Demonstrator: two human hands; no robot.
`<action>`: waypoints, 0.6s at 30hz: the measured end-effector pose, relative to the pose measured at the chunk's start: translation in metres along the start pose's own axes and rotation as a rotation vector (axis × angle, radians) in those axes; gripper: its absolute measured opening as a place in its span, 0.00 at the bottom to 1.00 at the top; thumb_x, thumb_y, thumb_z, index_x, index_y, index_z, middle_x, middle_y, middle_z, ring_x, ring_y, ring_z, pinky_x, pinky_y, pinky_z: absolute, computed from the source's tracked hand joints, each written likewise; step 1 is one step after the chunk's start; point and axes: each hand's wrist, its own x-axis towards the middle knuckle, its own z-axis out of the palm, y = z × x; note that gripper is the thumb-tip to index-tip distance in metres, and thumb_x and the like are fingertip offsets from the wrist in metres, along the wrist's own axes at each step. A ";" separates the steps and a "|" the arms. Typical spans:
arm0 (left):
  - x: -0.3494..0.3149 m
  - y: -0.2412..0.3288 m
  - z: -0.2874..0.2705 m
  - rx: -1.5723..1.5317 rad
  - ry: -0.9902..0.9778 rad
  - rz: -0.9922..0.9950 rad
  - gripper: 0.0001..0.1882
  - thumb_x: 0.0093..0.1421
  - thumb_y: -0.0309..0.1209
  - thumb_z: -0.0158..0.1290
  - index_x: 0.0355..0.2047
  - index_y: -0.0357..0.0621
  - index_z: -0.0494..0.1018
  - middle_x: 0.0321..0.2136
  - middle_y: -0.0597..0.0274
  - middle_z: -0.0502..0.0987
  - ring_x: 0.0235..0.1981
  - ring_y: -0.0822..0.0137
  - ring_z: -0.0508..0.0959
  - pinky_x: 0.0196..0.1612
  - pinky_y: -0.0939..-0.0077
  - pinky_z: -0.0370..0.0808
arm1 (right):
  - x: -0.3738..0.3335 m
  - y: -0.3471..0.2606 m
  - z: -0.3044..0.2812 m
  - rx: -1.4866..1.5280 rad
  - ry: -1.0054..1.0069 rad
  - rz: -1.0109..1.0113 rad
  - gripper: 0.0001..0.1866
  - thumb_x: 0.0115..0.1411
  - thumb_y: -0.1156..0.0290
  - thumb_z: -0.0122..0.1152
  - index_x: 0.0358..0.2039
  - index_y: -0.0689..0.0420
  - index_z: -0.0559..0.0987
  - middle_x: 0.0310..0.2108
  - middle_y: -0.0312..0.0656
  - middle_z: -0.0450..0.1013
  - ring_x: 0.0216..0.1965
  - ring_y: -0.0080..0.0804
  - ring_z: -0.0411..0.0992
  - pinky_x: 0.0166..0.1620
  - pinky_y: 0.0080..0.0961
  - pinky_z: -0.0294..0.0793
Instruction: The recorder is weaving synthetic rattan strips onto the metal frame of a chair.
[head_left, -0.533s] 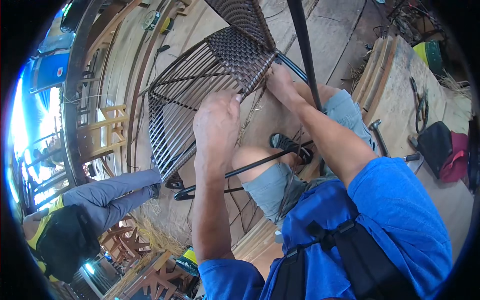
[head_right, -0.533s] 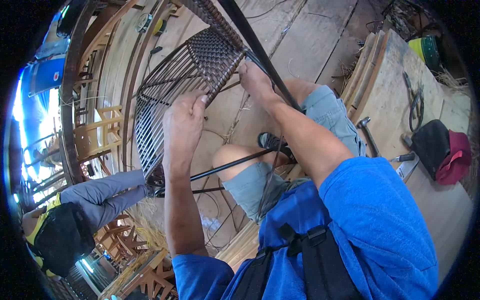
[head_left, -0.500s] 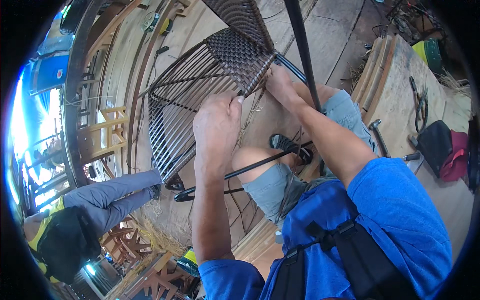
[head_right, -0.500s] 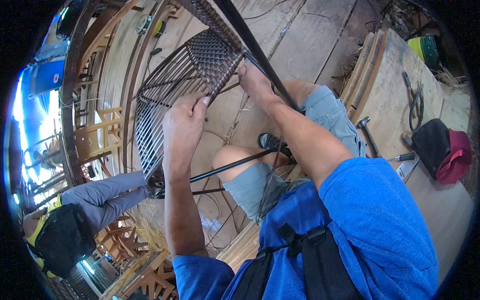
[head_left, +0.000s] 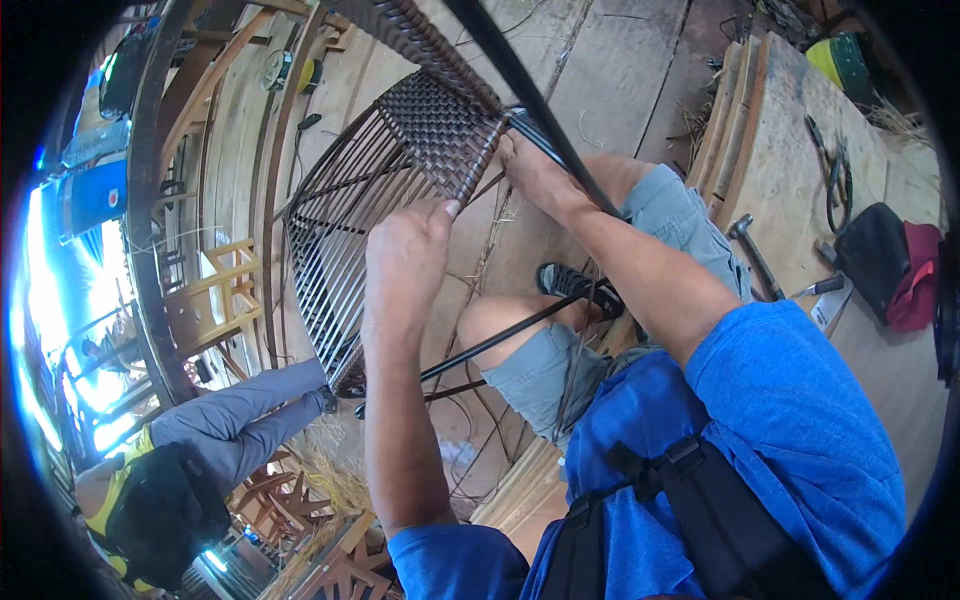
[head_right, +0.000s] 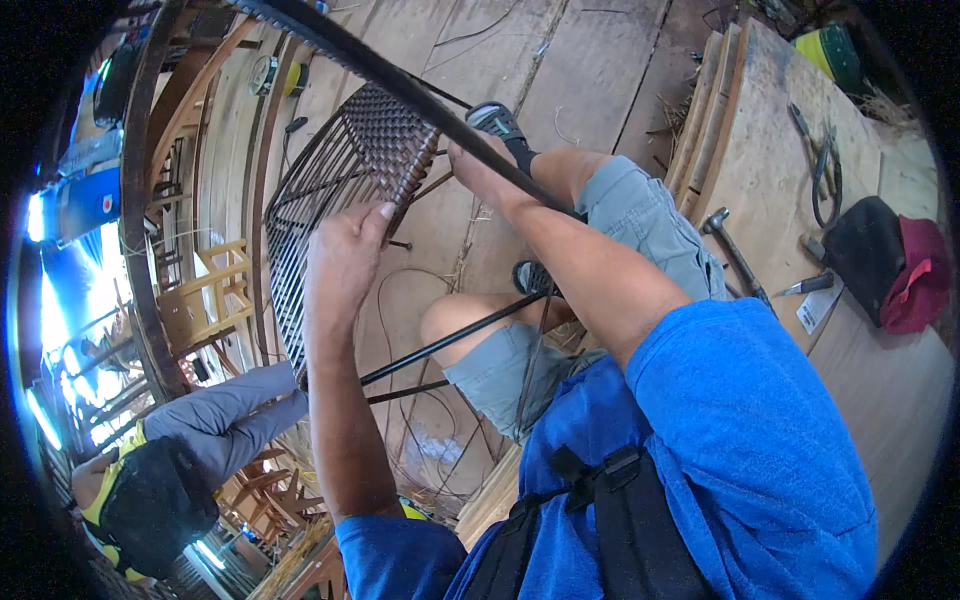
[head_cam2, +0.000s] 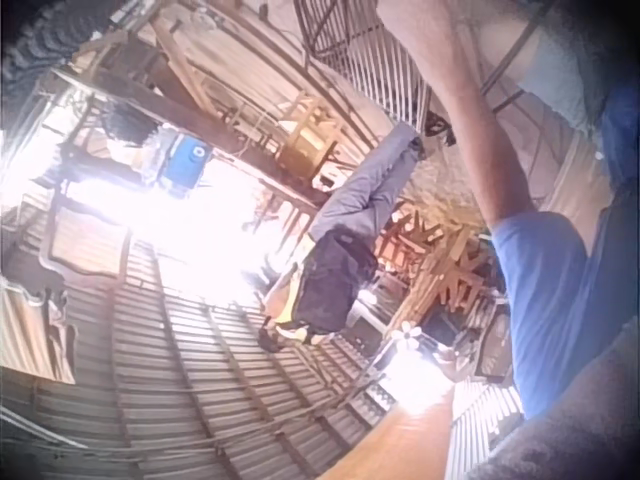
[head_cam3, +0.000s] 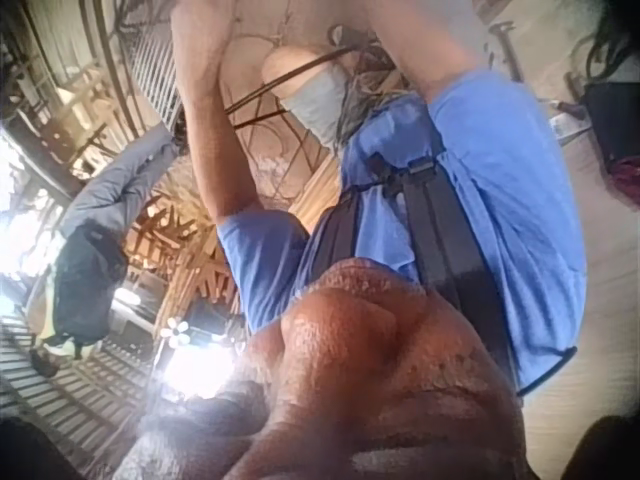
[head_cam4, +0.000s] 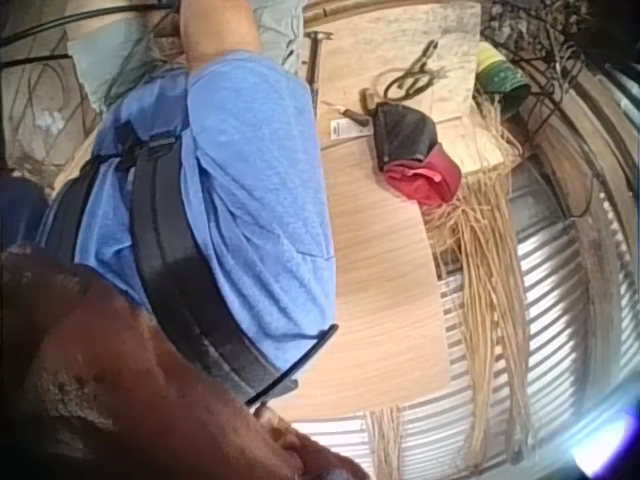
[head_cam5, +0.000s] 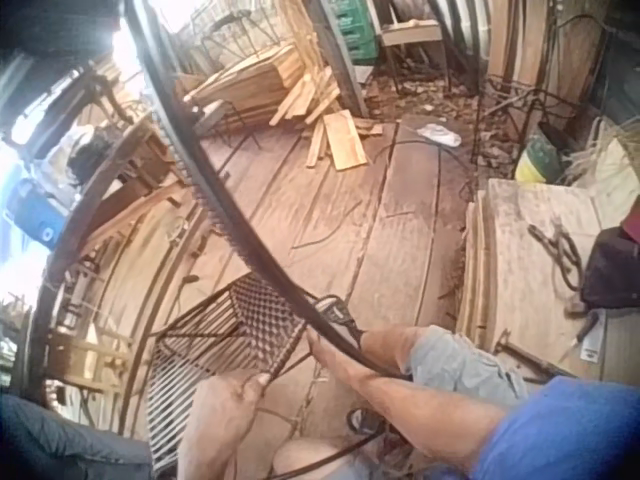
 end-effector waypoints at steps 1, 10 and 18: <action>0.004 -0.003 -0.001 -0.030 -0.101 -0.036 0.14 0.59 0.35 0.47 0.35 0.35 0.74 0.23 0.46 0.75 0.25 0.48 0.76 0.31 0.59 0.70 | -0.003 -0.007 -0.007 0.049 0.008 0.061 0.11 0.57 0.71 0.43 0.34 0.61 0.74 0.30 0.56 0.72 0.36 0.55 0.72 0.38 0.39 0.73; 0.011 -0.018 0.009 -0.604 -0.296 -0.311 0.17 0.61 0.41 0.50 0.30 0.37 0.75 0.15 0.72 0.66 0.15 0.81 0.62 0.19 0.87 0.59 | 0.001 0.028 0.018 -0.082 0.077 -0.077 0.08 0.55 0.68 0.50 0.31 0.59 0.72 0.28 0.57 0.72 0.36 0.56 0.71 0.38 0.44 0.70; 0.003 -0.009 0.016 -0.527 -0.169 -0.302 0.19 0.61 0.42 0.49 0.29 0.35 0.74 0.15 0.72 0.65 0.18 0.80 0.61 0.22 0.84 0.58 | -0.011 0.001 -0.010 0.194 0.076 0.154 0.15 0.60 0.59 0.46 0.31 0.60 0.71 0.29 0.57 0.72 0.36 0.57 0.71 0.40 0.46 0.69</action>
